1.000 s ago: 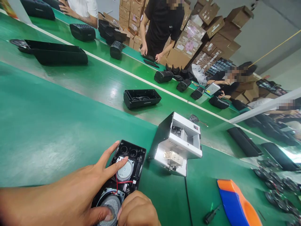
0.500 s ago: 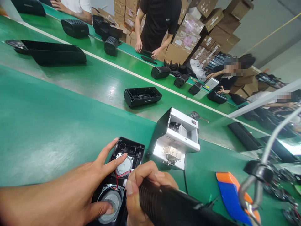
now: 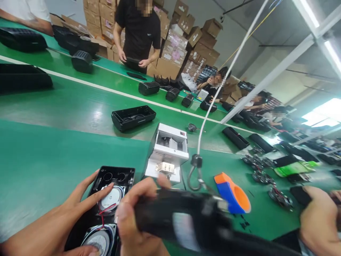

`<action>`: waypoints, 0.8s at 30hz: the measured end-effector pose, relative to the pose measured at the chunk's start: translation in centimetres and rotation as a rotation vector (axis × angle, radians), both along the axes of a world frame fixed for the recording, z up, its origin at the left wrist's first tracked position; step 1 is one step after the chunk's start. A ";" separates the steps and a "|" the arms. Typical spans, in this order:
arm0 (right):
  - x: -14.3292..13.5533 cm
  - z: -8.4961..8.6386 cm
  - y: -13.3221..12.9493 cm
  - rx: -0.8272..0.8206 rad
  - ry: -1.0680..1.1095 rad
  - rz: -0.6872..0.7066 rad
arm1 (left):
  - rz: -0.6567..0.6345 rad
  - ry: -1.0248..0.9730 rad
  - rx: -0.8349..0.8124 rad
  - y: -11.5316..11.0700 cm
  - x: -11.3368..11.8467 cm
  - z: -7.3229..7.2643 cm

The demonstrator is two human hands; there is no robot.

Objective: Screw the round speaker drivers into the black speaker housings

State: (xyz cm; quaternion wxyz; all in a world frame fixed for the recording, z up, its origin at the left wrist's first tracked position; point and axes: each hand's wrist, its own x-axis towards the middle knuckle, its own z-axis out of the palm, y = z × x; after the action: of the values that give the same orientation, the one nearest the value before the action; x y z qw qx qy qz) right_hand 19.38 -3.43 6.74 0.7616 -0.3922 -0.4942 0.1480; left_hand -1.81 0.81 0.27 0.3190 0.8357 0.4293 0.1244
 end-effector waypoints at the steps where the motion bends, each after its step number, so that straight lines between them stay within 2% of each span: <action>1: 0.8 1.2 0.2 0.053 0.022 -0.035 | 0.004 -0.020 0.012 0.1 0.0 -0.3; 4: 3.9 4.2 0.6 0.173 -0.004 -0.244 | 0.050 -0.032 0.006 0.3 0.7 0.3; 7: 6.9 5.1 1.1 0.172 -0.132 -0.344 | 0.099 -0.022 -0.019 0.7 1.4 1.9; 9: 7.9 4.6 1.4 0.145 -0.203 -0.324 | 0.116 -0.025 -0.012 1.0 1.6 2.7; 12: 8.1 3.8 1.7 0.100 -0.236 -0.294 | 0.113 -0.020 -0.003 1.2 1.8 3.3; 17: 6.6 4.3 1.3 0.012 -0.096 -0.258 | 0.101 0.029 -0.052 1.2 1.8 4.0; 20: 6.0 4.9 -0.3 -0.028 0.038 -0.173 | 0.083 0.069 -0.129 1.4 1.8 4.9; 24: 6.5 5.3 -3.5 -0.091 -0.031 0.048 | 0.044 0.081 -0.274 1.6 1.9 6.5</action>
State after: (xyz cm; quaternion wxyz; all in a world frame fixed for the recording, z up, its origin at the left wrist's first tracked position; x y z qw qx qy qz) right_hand 25.86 -6.96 12.04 0.7315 -0.4166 -0.5081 0.1824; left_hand 0.06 2.42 6.80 0.4095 0.7792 0.4730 0.0378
